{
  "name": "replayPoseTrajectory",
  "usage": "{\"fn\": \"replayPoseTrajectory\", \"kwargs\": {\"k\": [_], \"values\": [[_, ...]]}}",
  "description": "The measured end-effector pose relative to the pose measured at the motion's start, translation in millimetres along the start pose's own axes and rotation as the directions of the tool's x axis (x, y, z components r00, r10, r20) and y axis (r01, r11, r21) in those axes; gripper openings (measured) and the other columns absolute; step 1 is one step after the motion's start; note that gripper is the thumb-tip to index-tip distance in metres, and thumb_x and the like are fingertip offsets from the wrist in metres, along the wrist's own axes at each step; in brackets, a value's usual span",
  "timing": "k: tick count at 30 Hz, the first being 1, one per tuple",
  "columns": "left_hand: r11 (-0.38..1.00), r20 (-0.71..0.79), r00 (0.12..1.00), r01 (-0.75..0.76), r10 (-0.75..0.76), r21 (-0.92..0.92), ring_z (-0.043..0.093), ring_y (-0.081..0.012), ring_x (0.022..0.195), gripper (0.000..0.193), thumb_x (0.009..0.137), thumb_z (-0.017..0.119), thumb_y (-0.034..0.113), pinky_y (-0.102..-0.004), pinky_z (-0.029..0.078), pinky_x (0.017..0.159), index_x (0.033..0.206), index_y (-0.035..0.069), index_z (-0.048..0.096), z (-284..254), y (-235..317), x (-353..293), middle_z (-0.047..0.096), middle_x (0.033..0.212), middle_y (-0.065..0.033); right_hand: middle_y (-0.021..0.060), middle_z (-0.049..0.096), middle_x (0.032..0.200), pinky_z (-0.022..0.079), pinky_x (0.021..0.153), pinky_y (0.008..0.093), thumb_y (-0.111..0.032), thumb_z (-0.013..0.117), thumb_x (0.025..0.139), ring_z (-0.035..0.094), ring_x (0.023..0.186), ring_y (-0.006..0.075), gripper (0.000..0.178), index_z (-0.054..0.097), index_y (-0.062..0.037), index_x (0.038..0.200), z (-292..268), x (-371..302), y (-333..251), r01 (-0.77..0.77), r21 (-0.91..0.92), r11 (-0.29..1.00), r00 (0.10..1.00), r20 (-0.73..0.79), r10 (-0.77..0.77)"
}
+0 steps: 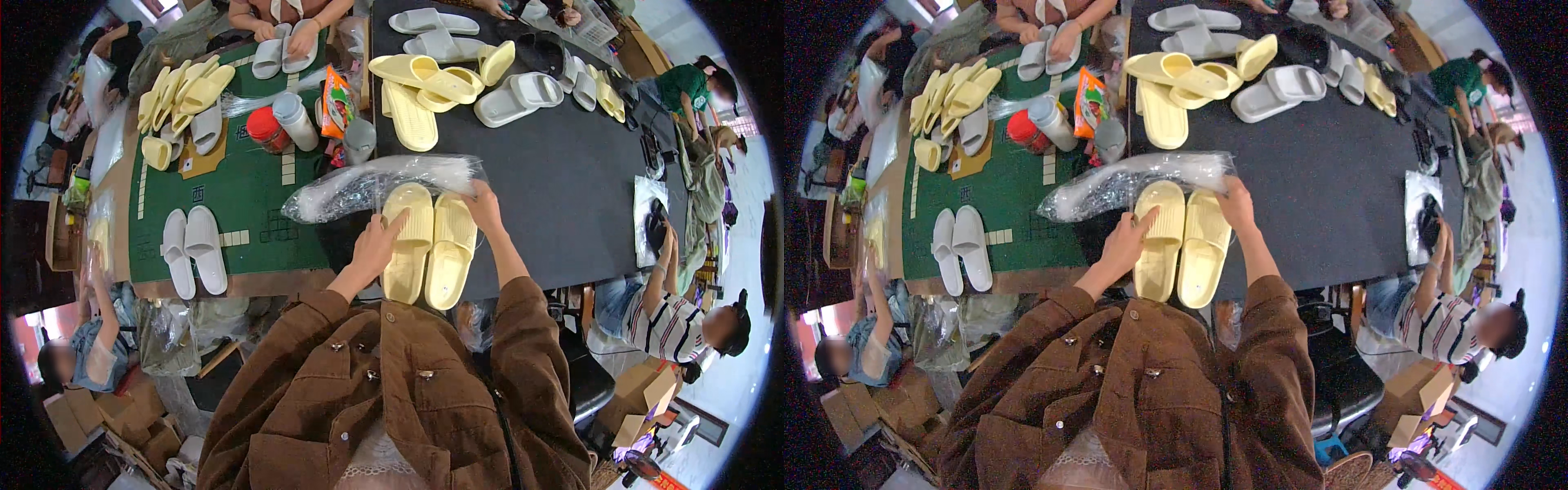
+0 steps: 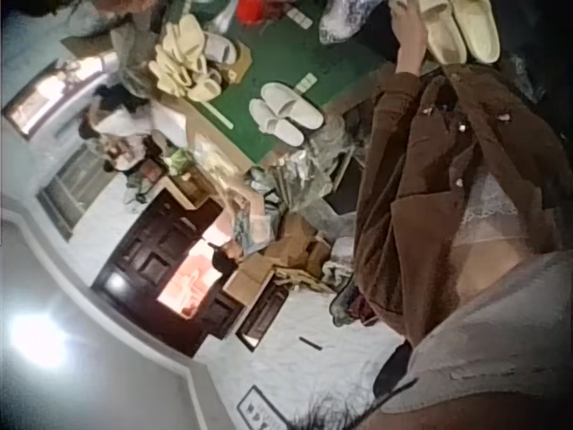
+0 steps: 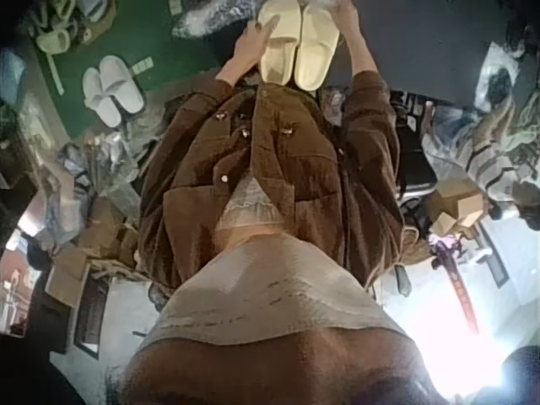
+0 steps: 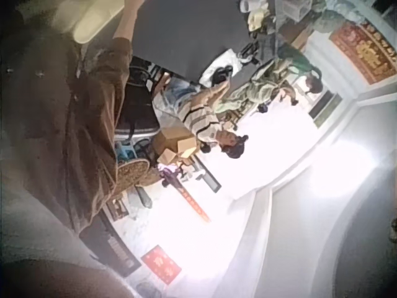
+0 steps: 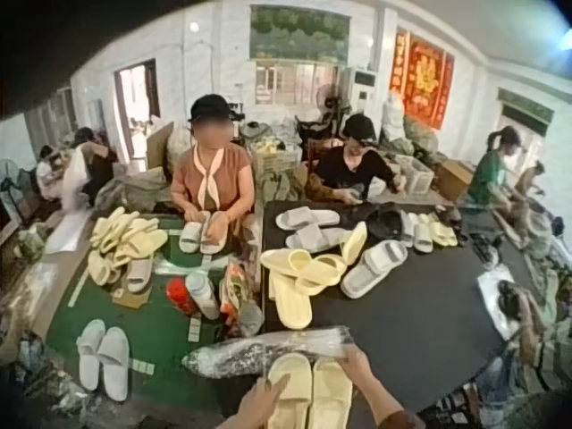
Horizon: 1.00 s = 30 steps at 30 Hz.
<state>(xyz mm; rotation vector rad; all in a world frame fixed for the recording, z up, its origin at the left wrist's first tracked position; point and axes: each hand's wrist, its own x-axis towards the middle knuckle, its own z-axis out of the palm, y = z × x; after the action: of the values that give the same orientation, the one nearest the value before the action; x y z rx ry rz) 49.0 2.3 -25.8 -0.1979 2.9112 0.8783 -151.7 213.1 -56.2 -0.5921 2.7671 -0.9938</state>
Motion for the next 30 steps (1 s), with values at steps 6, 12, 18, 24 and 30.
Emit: {"fn": "replayPoseTrajectory", "kwargs": {"k": [6,12,18,24,30], "values": [[0.99,-0.08,0.993,-0.092,0.083,-0.106,0.049,-0.0413,0.108,0.071,0.076,0.057,0.004,-0.0437,0.043,0.093,0.14,0.023,0.036,-5.2,2.2,-12.6,0.041,0.124,-0.0233,0.0167,0.058,0.116,0.048,0.084,0.039,-0.008,0.064,0.079,0.058,0.105,0.0326,0.039,0.057,-0.0025,0.117,-11.4,-18.9,4.7,-0.053,0.114,0.992,0.996,-0.061,0.06],[0.978,-0.367,0.93,-0.085,0.009,-0.19,0.046,-0.0396,0.116,0.056,0.079,0.057,0.01,-0.0443,0.041,0.096,0.133,0.009,0.044,-22.8,-10.9,17.2,0.038,0.136,-0.0203,0.0167,0.057,0.115,0.05,0.078,0.0387,-0.006,0.064,0.079,0.06,0.097,0.0324,0.037,0.057,-0.0037,0.115,-20.6,-17.9,-17.2,-0.083,0.127,0.988,0.984,-0.149,0.102],[0.999,-0.183,0.983,-0.014,0.005,-0.046,0.045,-0.0471,0.115,0.061,0.084,0.052,0.007,-0.0498,0.041,0.096,0.141,0.013,0.031,-16.1,-18.6,67.5,0.031,0.141,-0.0247,0.0191,0.062,0.093,0.049,0.072,0.0397,-0.008,0.066,0.077,0.062,0.084,0.0332,0.024,0.061,0.001,0.099,2.0,-11.3,-7.6,-0.029,0.026,0.999,0.978,-0.207,0.034],[0.995,-0.156,0.984,-0.084,0.091,0.05,0.038,-0.0429,0.124,0.063,0.086,0.051,0.009,-0.0485,0.033,0.105,0.144,0.02,0.03,1.2,-21.5,90.8,0.032,0.142,-0.0214,0.0206,0.063,0.084,0.05,0.066,0.0381,-0.009,0.063,0.08,0.065,0.073,0.0313,0.019,0.062,0.0026,0.095,-9.4,-11.5,-17.9,-0.074,0.241,0.968,0.987,-0.122,0.106],[0.993,-0.22,0.969,-0.103,0.111,0.049,0.042,-0.0405,0.12,0.061,0.082,0.056,0.011,-0.0487,0.035,0.101,0.14,0.015,0.036,-4.7,-25.5,87.7,0.036,0.138,-0.0205,0.0161,0.066,0.099,0.052,0.063,0.0295,-0.004,0.055,0.087,0.067,0.069,0.0191,0.024,0.062,-0.0003,0.11,-17.1,-28.7,-19.0,-0.178,0.413,0.893,0.97,-0.076,0.229]]}}
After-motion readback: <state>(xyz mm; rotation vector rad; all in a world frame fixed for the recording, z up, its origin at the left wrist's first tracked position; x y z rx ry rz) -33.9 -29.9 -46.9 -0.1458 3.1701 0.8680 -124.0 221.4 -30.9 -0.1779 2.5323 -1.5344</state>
